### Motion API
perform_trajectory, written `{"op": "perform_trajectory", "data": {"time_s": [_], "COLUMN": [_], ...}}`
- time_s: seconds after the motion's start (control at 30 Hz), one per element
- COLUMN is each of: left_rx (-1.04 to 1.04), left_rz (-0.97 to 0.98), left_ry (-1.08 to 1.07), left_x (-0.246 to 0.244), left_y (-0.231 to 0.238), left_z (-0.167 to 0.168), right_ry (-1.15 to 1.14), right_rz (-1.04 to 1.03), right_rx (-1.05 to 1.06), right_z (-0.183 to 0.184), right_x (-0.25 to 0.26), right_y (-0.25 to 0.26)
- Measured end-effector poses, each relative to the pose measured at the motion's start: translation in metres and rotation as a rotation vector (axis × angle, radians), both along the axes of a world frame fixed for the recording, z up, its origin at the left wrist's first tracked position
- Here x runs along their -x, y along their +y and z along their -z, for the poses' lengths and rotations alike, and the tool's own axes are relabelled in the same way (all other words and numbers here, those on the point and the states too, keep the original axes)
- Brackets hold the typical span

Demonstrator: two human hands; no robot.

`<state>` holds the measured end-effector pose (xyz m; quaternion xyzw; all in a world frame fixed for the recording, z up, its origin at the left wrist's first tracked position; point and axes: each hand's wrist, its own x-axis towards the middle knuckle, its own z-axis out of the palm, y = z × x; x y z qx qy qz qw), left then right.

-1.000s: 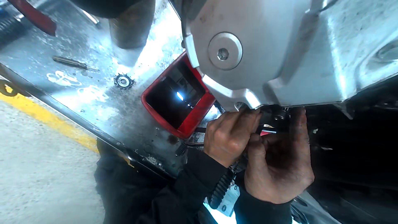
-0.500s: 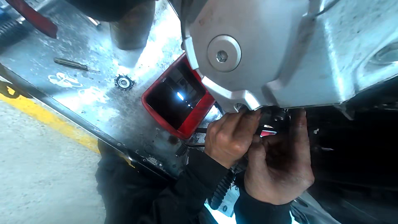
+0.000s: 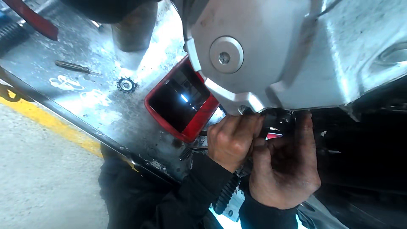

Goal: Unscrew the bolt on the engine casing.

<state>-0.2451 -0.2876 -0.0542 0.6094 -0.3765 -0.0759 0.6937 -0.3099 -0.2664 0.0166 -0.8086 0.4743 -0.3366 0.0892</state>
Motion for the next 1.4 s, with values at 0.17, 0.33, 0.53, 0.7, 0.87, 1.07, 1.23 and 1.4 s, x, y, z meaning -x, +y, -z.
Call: {"op": "perform_trajectory", "data": {"time_s": [0.17,0.33,0.53,0.7,0.87,1.07,1.23,1.4], "left_rx": [0.013,0.025,0.005,-0.016,0.002,-0.141,-0.706,-0.942], "left_rz": [0.018,0.048,0.012,-0.009,0.015,0.235,0.356,0.532], "left_ry": [-0.026,0.001,-0.02,-0.011,-0.005,-0.218,-0.46,-0.642], "left_x": [0.0,0.0,-0.002,0.001,0.001,-0.01,-0.056,-0.071], "left_y": [0.001,0.004,0.002,0.002,0.0,0.097,0.174,0.167], "left_z": [0.001,-0.003,-0.004,-0.003,-0.005,0.047,0.155,0.174], "right_ry": [-0.014,-0.018,-0.041,-0.042,-0.038,-0.048,-0.025,-0.011], "right_rz": [0.009,0.004,-0.022,-0.013,-0.02,-0.015,0.06,0.09], "right_rx": [0.002,-0.006,0.0,0.005,0.013,-0.03,-0.02,-0.026], "right_z": [0.0,0.001,0.002,0.001,0.002,0.0,0.002,0.003], "right_x": [-0.001,-0.001,-0.002,-0.003,-0.002,0.001,0.001,0.001], "right_y": [0.0,0.0,0.0,0.001,-0.001,0.0,0.003,0.004]}}
